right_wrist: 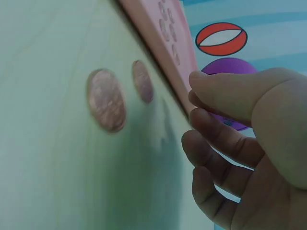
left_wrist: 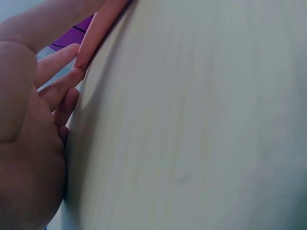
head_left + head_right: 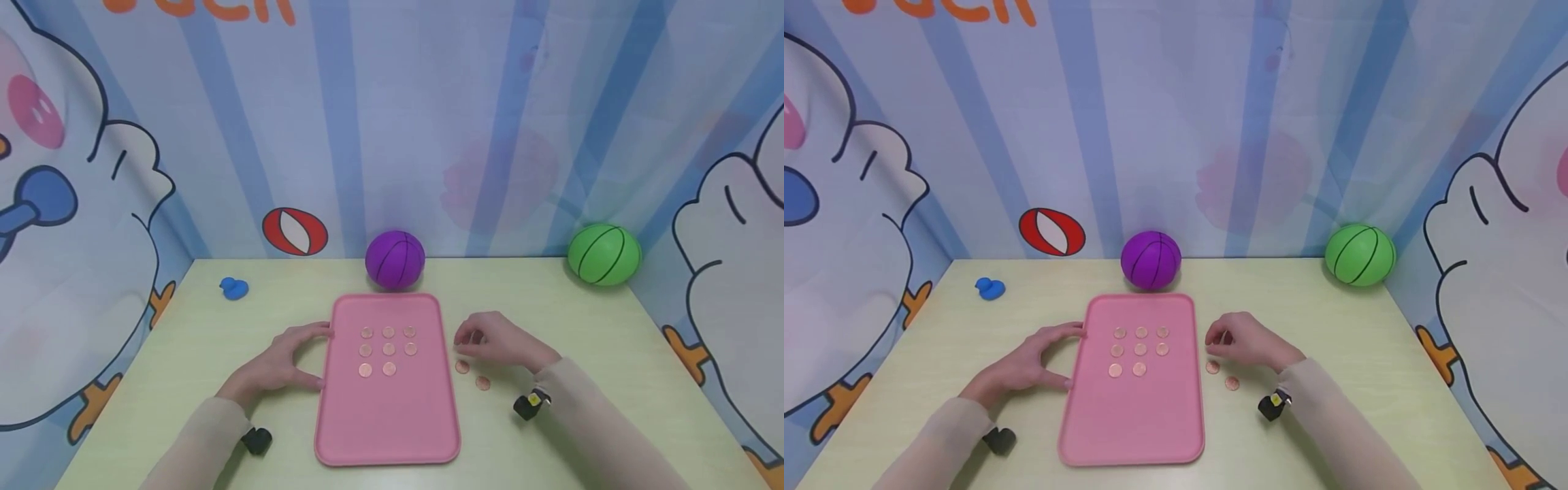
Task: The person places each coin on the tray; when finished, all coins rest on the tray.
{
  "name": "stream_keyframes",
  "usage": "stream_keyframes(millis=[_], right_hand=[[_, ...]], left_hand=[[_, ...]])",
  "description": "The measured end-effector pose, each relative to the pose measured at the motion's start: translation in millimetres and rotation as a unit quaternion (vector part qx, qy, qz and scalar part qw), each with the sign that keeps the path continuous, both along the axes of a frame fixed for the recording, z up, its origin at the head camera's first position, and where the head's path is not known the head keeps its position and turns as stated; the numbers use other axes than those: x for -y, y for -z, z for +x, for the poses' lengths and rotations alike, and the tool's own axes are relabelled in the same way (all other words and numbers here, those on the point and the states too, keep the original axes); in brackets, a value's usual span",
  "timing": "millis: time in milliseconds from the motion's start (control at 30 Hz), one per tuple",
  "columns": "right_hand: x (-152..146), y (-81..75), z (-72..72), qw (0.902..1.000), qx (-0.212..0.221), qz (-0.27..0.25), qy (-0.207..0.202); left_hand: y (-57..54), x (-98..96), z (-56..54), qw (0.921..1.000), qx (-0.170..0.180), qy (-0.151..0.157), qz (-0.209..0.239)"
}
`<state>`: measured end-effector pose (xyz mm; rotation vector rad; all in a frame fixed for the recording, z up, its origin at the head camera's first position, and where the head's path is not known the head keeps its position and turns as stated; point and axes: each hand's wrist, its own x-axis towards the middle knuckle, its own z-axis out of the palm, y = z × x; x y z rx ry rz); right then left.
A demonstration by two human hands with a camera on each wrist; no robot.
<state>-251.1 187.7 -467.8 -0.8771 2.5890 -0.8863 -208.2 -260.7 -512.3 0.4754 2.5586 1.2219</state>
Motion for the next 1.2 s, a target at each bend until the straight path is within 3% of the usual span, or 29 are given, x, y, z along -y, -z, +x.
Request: stream_keyframes(millis=[400,700,1000,1200], right_hand=[[-12,15.2,-2.2,0.9993,0.019,0.003,-0.032],[-9,13.1,1.7,0.9971,0.073,0.018,-0.007],[-7,15.0,2.7,0.9980,0.059,0.019,-0.015],[-7,16.3,2.3,0.9968,0.073,0.005,-0.031]], left_hand=[[4.9,2.6,-1.7,0.9998,-0.014,0.011,0.007],[6.7,3.6,-3.3,0.9998,-0.015,0.009,0.002],[3.8,2.5,-1.6,0.9998,-0.015,0.012,0.006],[1.4,2.4,-0.5,0.9997,-0.019,0.016,0.005]])
